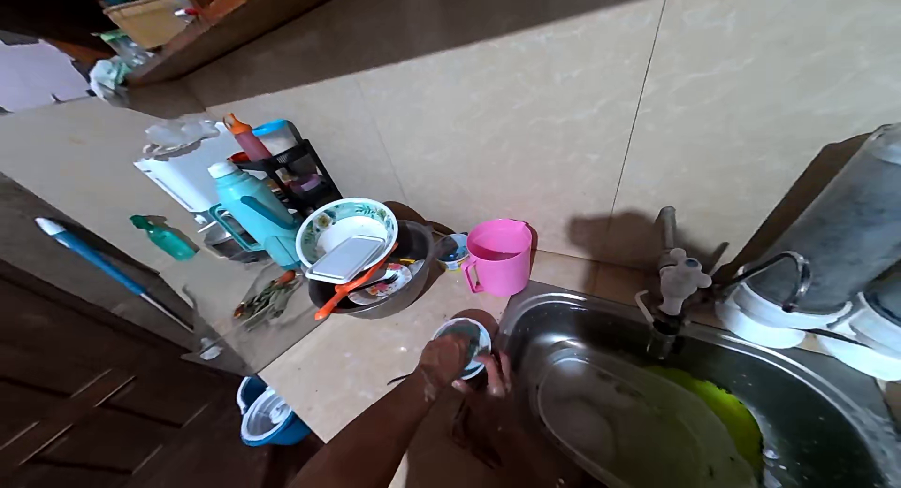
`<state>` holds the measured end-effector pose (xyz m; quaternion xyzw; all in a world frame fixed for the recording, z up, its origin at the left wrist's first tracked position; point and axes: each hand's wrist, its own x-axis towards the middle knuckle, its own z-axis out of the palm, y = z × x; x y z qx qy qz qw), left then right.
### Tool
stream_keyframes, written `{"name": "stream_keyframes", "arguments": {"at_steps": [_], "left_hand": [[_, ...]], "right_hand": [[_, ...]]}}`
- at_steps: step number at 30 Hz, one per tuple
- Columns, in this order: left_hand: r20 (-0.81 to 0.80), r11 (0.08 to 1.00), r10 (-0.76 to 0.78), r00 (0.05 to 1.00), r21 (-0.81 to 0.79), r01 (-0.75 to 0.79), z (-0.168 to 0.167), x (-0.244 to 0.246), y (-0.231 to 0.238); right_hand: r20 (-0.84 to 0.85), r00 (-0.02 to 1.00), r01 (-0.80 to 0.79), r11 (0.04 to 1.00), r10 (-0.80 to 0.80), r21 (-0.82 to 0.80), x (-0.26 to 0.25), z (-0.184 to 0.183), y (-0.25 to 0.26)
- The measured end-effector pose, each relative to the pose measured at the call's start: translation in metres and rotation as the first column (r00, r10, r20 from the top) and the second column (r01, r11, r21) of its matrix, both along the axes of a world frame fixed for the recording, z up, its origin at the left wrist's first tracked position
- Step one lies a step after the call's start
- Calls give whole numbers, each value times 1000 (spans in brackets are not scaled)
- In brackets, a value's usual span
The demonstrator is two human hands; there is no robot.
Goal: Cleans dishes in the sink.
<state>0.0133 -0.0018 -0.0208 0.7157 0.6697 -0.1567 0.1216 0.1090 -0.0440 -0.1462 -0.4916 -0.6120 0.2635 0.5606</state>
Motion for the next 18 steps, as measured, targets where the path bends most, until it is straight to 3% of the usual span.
{"name": "stream_keyframes", "arguments": {"at_steps": [2, 6, 8, 10, 13, 14, 16, 18], "left_hand": [[-39, 999, -35, 999, -28, 34, 12, -5, -2], [-145, 988, 148, 978, 70, -139, 29, -10, 2], [-145, 982, 177, 973, 88, -166, 23, -5, 6], [-120, 980, 184, 976, 93, -174, 17, 5, 9], [-71, 976, 210, 975, 79, -204, 20, 20, 8], [-52, 977, 203, 978, 72, -199, 20, 20, 8], [-20, 988, 142, 990, 63, -140, 15, 9, 9], [-12, 998, 47, 999, 48, -46, 10, -3, 7]], "right_hand": [[27, 997, 72, 994, -74, 77, -2, -1, -2], [139, 974, 139, 953, -181, 268, -5, -9, -3], [254, 955, 72, 953, -151, 295, -6, -6, -8], [357, 933, -41, 975, -41, 219, -9, 1, -15], [325, 929, -220, 971, 178, 96, -14, 9, -24], [275, 953, -179, 969, 128, 170, -17, 6, -24], [140, 982, 77, 943, -128, 322, -22, -1, -18], [36, 965, 243, 935, -261, 257, -24, -6, -10]]}}
